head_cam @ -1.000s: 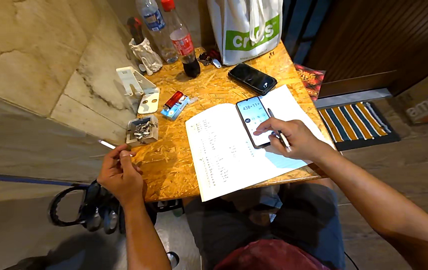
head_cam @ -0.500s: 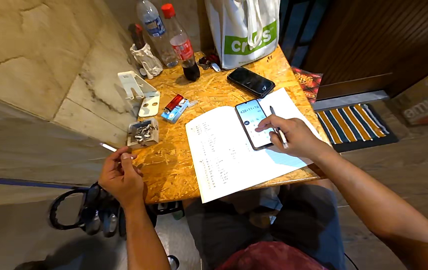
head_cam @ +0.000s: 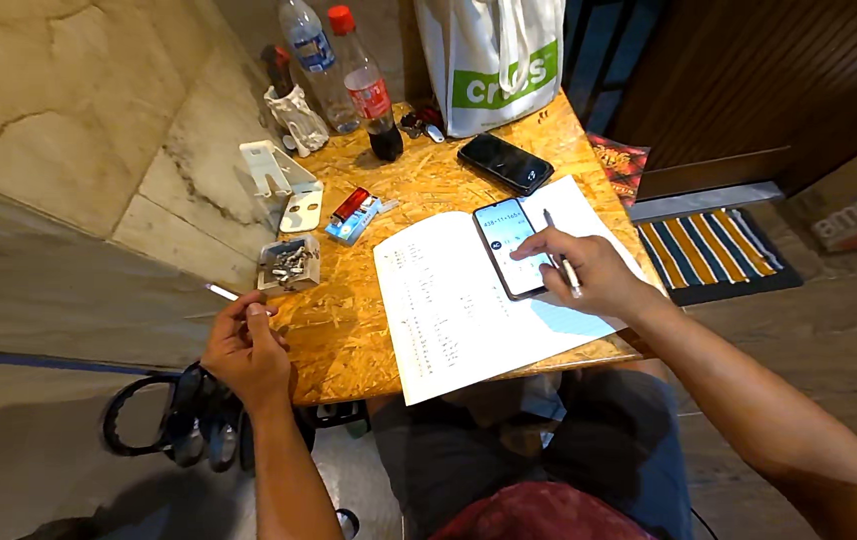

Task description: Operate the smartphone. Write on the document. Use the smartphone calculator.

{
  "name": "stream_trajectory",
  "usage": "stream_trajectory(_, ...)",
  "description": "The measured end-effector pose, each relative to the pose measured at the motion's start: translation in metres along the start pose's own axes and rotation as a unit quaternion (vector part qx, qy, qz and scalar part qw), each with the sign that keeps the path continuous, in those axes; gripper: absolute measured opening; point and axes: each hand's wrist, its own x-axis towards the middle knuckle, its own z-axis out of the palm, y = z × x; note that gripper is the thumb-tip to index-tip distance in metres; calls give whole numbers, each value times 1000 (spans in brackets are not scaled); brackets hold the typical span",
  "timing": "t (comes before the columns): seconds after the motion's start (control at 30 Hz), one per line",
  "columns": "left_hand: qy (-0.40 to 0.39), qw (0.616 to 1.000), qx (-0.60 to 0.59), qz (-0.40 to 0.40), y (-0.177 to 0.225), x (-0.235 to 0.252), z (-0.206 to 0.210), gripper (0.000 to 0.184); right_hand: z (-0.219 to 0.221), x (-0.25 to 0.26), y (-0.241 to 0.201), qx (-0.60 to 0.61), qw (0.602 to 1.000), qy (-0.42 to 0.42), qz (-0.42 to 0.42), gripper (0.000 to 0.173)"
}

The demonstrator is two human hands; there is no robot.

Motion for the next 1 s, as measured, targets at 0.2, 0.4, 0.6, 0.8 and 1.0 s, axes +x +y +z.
stream_trajectory(0.2,-1,1000,1,6,0,0,0,27,6,3,-2,-34,998,-51,-12,35)
stream_trajectory(0.4,-2,1000,15,8,3,0,1,28,0,-3,3,-27,1000,-10,-6,34)
stream_trajectory(0.6,-3,1000,0,6,3,0,0,26,-16,-10,10,-15,997,59,51,21)
stream_trajectory(0.8,-12,1000,8,10,2,0,-1,26,-16,-9,8,12,995,94,34,24)
stream_trajectory(1.0,-21,999,31,20,1,0,-1,28,-17,-10,11,8,995,93,47,25)
